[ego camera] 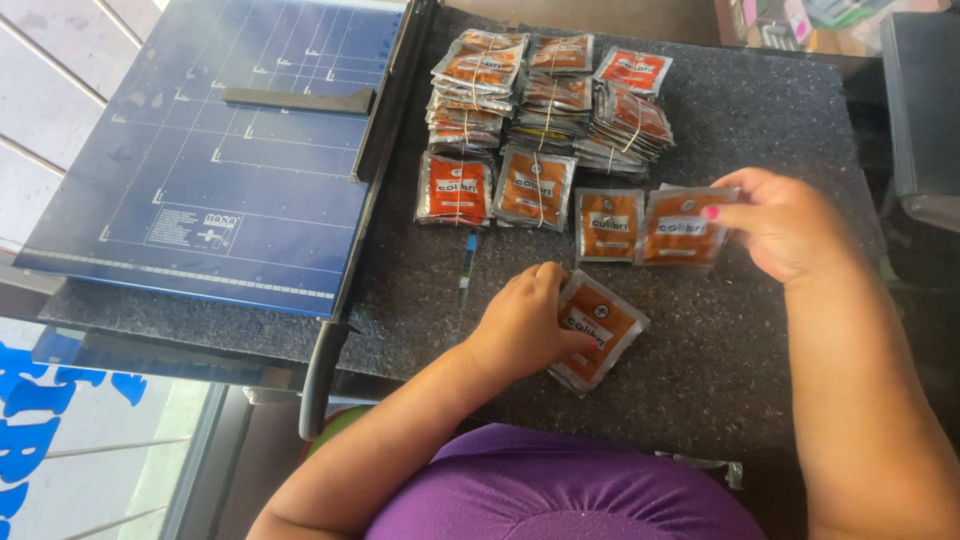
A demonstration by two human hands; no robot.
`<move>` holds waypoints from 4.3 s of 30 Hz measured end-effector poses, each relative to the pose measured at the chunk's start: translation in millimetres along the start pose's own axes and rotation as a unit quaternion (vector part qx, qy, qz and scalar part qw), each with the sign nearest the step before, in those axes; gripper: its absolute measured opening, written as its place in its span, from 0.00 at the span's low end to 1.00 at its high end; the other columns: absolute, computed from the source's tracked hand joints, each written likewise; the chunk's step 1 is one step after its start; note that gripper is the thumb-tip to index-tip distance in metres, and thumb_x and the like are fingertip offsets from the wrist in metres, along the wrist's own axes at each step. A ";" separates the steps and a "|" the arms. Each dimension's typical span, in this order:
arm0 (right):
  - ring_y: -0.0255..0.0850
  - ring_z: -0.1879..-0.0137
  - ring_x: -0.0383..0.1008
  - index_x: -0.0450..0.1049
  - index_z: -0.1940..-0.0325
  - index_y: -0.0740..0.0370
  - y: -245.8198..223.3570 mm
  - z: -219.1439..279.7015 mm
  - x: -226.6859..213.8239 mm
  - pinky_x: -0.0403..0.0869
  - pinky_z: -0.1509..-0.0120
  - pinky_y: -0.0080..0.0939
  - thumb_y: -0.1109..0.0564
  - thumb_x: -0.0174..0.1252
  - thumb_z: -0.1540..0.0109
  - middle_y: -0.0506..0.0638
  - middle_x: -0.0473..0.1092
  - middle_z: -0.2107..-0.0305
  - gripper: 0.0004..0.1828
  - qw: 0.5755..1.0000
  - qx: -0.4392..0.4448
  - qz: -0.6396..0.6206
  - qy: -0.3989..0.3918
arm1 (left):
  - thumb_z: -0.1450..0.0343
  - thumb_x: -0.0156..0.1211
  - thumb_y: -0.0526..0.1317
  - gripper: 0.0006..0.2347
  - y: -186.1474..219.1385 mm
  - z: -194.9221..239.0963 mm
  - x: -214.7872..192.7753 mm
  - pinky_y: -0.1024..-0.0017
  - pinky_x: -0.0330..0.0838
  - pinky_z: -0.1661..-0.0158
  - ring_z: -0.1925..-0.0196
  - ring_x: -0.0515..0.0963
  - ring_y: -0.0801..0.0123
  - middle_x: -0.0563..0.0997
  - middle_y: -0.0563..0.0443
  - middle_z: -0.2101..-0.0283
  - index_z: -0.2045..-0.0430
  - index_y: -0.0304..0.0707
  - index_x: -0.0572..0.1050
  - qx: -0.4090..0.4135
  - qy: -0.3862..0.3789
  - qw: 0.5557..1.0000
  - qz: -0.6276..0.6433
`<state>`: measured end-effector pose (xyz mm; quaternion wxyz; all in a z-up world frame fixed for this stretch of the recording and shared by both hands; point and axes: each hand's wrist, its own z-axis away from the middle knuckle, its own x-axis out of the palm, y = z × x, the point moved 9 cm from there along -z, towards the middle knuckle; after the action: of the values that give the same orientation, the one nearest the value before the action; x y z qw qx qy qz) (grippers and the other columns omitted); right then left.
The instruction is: Sorting, stacking, and bundling small condiment packets using rubber bands on a workspace counter.
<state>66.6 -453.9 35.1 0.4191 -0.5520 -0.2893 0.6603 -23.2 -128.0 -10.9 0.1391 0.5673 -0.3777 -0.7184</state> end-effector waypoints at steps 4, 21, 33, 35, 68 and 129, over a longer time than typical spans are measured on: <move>0.48 0.44 0.86 0.77 0.43 0.56 -8.4 -7.6 7.5 0.85 0.37 0.47 0.74 0.61 0.31 0.55 0.81 0.47 0.18 0.957 -0.053 -0.286 -0.022 | 0.41 0.89 0.62 0.36 -2.2 -0.1 -4.1 0.47 0.79 0.55 0.48 0.88 0.44 0.88 0.44 0.49 0.48 0.42 0.75 0.011 0.004 1.000 -0.024; 0.56 0.27 0.81 0.77 0.19 0.57 -16.6 -33.3 84.3 0.80 0.29 0.62 0.40 0.90 0.47 0.59 0.81 0.35 0.56 0.967 0.004 0.229 0.115 | 0.34 0.83 0.59 0.37 15.6 12.8 -16.7 0.56 0.89 0.56 0.54 0.94 0.45 0.90 0.37 0.58 0.37 0.35 0.73 0.055 -0.013 0.998 -0.039; 0.41 0.43 0.88 0.83 0.50 0.55 -32.6 13.0 23.9 0.87 0.32 0.41 0.69 0.75 0.38 0.51 0.83 0.50 0.17 0.936 -0.181 -0.298 0.053 | 0.29 0.82 0.47 0.24 3.1 14.5 -42.8 0.60 0.83 0.57 0.60 0.91 0.60 0.88 0.50 0.56 0.47 0.47 0.70 0.064 0.136 0.964 0.219; 0.44 0.37 0.87 0.83 0.50 0.54 -36.0 18.2 30.1 0.89 0.24 0.46 0.72 0.72 0.37 0.52 0.82 0.45 0.17 0.924 -0.230 -0.304 0.028 | 0.28 0.81 0.48 0.25 -3.3 10.2 -41.6 0.55 0.81 0.55 0.58 0.90 0.52 0.86 0.47 0.53 0.45 0.46 0.70 0.062 0.162 0.965 0.198; 0.49 0.42 0.85 0.91 0.49 0.52 -104.6 66.8 109.6 0.84 0.38 0.48 0.58 0.78 0.31 0.47 0.83 0.54 0.07 0.834 -0.423 0.309 0.174 | 0.24 0.65 0.32 0.16 -53.2 -17.9 -79.8 0.32 0.91 0.60 0.57 0.93 0.36 0.90 0.32 0.51 0.41 0.35 0.81 -0.147 0.223 0.633 0.727; 0.64 0.04 0.39 0.59 0.06 0.54 -20.8 -216.9 41.1 0.33 0.10 0.86 0.23 0.32 0.22 0.62 0.47 0.08 0.49 0.936 -0.131 0.327 0.005 | 0.28 0.62 0.42 0.09 -28.3 11.5 -29.3 0.55 0.76 0.59 0.59 0.79 0.64 0.83 0.50 0.58 0.59 0.42 0.72 -0.193 0.064 0.928 0.311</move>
<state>280.5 -425.5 -15.7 0.1050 -0.6696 -0.1745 0.7142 -18.0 -86.0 -9.1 0.4868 0.4282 -0.3794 -0.6601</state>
